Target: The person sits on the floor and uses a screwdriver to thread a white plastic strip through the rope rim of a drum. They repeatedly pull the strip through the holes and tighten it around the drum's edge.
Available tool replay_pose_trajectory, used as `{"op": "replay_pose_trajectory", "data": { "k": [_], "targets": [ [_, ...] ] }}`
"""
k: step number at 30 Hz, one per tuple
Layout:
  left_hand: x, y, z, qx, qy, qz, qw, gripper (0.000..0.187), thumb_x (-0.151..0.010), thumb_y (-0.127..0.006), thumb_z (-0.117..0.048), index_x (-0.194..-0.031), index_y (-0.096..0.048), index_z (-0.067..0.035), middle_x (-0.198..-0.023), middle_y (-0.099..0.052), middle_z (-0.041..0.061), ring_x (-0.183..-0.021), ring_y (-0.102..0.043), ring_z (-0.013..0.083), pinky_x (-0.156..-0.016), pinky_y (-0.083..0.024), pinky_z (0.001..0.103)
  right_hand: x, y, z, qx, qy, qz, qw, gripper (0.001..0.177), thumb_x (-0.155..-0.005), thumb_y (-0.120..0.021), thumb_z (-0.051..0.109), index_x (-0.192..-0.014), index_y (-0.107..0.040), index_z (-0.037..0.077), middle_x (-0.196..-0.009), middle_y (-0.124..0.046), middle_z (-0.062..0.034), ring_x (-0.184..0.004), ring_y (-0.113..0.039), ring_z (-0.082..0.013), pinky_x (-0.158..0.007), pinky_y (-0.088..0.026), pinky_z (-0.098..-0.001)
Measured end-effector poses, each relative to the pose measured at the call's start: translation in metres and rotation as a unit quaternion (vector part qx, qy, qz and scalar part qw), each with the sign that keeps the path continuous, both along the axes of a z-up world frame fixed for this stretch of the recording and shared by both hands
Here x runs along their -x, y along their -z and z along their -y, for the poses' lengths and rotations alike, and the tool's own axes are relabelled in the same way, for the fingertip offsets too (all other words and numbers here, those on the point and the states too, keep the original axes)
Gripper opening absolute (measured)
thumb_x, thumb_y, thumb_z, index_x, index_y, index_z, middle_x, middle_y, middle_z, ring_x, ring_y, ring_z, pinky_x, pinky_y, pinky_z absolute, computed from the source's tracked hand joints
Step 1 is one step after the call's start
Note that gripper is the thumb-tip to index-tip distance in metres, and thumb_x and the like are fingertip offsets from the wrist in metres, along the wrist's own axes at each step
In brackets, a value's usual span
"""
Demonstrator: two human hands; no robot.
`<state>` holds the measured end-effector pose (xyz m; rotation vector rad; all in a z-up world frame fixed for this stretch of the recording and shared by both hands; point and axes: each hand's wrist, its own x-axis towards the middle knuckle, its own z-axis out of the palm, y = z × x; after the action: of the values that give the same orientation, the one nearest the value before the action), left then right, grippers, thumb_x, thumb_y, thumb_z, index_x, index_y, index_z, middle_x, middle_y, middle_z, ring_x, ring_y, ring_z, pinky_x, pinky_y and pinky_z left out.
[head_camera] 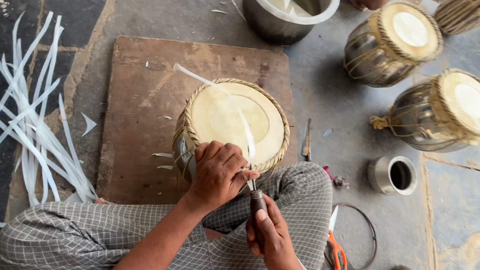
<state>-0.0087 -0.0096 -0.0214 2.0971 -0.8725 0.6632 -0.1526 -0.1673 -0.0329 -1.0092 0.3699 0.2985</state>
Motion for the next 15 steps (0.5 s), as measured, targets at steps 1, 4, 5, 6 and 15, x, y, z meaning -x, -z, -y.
{"op": "replay_pose_trajectory", "data": {
  "k": [1,4,5,6,15],
  "targets": [
    [0.003,-0.002,0.002,0.001,0.004,-0.007,1.000,0.029,-0.094,-0.072,-0.043,-0.086,-0.064,-0.016,-0.096,-0.061,-0.002,-0.094,-0.054,0.0206,-0.093,-0.033,0.041,0.005,0.002,0.006,0.031,0.006,-0.006,0.999,0.053,-0.099,-0.054,0.041,-0.144,-0.050,0.012,-0.065,-0.051,-0.0052,-0.041,-0.038,-0.0100,-0.038,-0.033,-0.0240],
    [0.006,-0.008,0.005,0.002,0.015,-0.010,1.000,0.027,-0.090,-0.075,-0.041,-0.084,-0.066,-0.016,-0.094,-0.061,-0.002,-0.093,-0.053,0.0207,-0.092,-0.032,0.041,0.022,0.011,0.012,-0.362,-0.045,-0.088,0.927,0.044,-0.102,-0.048,0.044,-0.138,-0.049,0.019,-0.061,-0.046,-0.0013,-0.039,-0.035,-0.0073,-0.033,-0.029,-0.0217],
    [0.006,-0.009,0.004,-0.001,0.018,-0.006,1.000,0.026,-0.089,-0.075,-0.040,-0.084,-0.067,-0.016,-0.094,-0.062,-0.002,-0.092,-0.053,0.0204,-0.091,-0.032,0.041,0.025,0.014,0.009,-0.272,-0.040,-0.046,0.960,0.047,-0.103,-0.048,0.044,-0.139,-0.049,0.015,-0.062,-0.047,-0.0020,-0.039,-0.035,-0.0078,-0.035,-0.030,-0.0221],
    [0.009,-0.009,0.002,-0.004,0.019,-0.005,1.000,0.025,-0.089,-0.076,-0.039,-0.083,-0.067,-0.016,-0.093,-0.062,-0.002,-0.092,-0.054,0.0201,-0.091,-0.032,0.041,0.031,0.016,0.004,-0.179,-0.036,-0.008,0.983,0.049,-0.104,-0.047,0.044,-0.140,-0.050,0.011,-0.062,-0.047,-0.0027,-0.039,-0.036,-0.0083,-0.036,-0.031,-0.0226],
    [0.007,-0.006,-0.003,-0.009,0.020,-0.051,0.998,0.018,-0.090,-0.077,-0.032,-0.083,-0.069,-0.017,-0.091,-0.065,-0.005,-0.089,-0.055,0.0196,-0.091,-0.032,0.040,0.010,0.010,-0.002,0.085,-0.032,0.015,0.996,0.051,-0.105,-0.044,0.040,-0.145,-0.050,0.010,-0.064,-0.054,-0.0029,-0.043,-0.045,-0.0090,-0.038,-0.035,-0.0231]
  ]
}}
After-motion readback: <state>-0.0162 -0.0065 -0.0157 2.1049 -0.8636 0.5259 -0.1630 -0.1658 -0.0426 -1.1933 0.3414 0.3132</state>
